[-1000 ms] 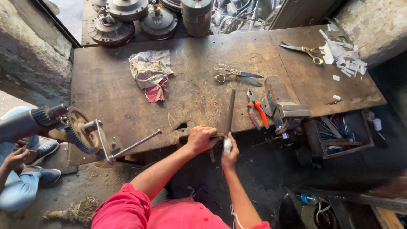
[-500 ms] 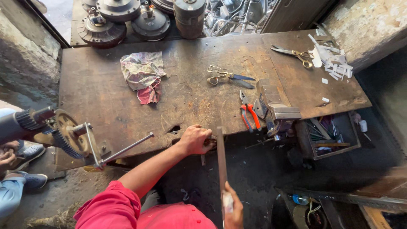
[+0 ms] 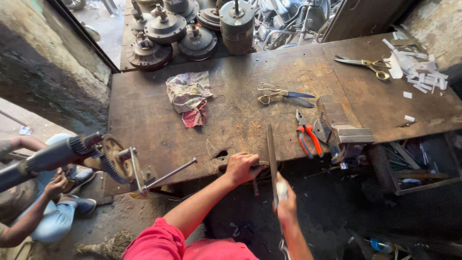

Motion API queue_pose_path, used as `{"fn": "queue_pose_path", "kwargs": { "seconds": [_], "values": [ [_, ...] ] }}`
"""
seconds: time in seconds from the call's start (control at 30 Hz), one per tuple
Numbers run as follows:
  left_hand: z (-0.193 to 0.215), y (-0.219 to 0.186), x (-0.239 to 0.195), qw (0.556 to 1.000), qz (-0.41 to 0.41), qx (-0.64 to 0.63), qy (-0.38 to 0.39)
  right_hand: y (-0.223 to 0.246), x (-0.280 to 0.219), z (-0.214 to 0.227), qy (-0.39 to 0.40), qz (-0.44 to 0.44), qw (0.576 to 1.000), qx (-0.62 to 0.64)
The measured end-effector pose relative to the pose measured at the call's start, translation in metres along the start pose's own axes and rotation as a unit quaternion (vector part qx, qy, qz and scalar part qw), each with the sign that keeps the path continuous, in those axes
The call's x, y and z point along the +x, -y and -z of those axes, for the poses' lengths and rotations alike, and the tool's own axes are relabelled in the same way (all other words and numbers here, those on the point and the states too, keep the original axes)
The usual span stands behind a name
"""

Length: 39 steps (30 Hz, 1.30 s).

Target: The person files a circular metal rotor, wipes it with a cloth, and then inserts small white rectangular pieces into its slots. The person uses a metal file, a cloth, and a pair of scissors during the process.

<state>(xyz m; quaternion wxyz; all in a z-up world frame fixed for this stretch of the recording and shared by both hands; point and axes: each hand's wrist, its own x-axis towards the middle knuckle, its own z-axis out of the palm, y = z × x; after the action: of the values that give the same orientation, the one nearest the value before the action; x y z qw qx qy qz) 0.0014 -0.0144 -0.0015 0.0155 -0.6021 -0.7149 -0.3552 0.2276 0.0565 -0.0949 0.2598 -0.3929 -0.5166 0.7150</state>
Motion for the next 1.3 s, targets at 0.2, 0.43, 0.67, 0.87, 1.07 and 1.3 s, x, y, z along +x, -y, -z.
{"fn": "queue_pose_path", "kwargs": {
  "seconds": [0.2, 0.43, 0.67, 0.87, 1.07, 1.3],
  "values": [
    [-0.005, 0.012, 0.007, 0.999, -0.030, -0.007, -0.030, -0.036, -0.091, 0.009, 0.005, 0.150, 0.988, -0.034],
    [0.000, 0.001, 0.001, 0.994, 0.077, -0.059, -0.046, -0.013, 0.080, -0.049, -0.060, 0.283, 0.952, -0.103],
    [0.018, -0.001, 0.014, 0.999, -0.003, -0.044, 0.022, -0.010, -0.010, -0.008, -0.026, 0.026, 0.997, 0.064],
    [0.010, 0.008, 0.024, 0.994, -0.066, 0.029, 0.079, -0.051, -0.077, -0.001, -0.056, 0.069, 0.991, 0.098],
    [-0.004, -0.005, -0.002, 0.999, -0.029, 0.016, 0.013, -0.036, 0.039, -0.046, -0.071, 0.236, 0.968, -0.049],
    [0.004, 0.000, 0.001, 0.999, -0.016, -0.004, -0.034, -0.014, -0.032, 0.000, -0.046, 0.032, 0.996, 0.070]
  ]
}}
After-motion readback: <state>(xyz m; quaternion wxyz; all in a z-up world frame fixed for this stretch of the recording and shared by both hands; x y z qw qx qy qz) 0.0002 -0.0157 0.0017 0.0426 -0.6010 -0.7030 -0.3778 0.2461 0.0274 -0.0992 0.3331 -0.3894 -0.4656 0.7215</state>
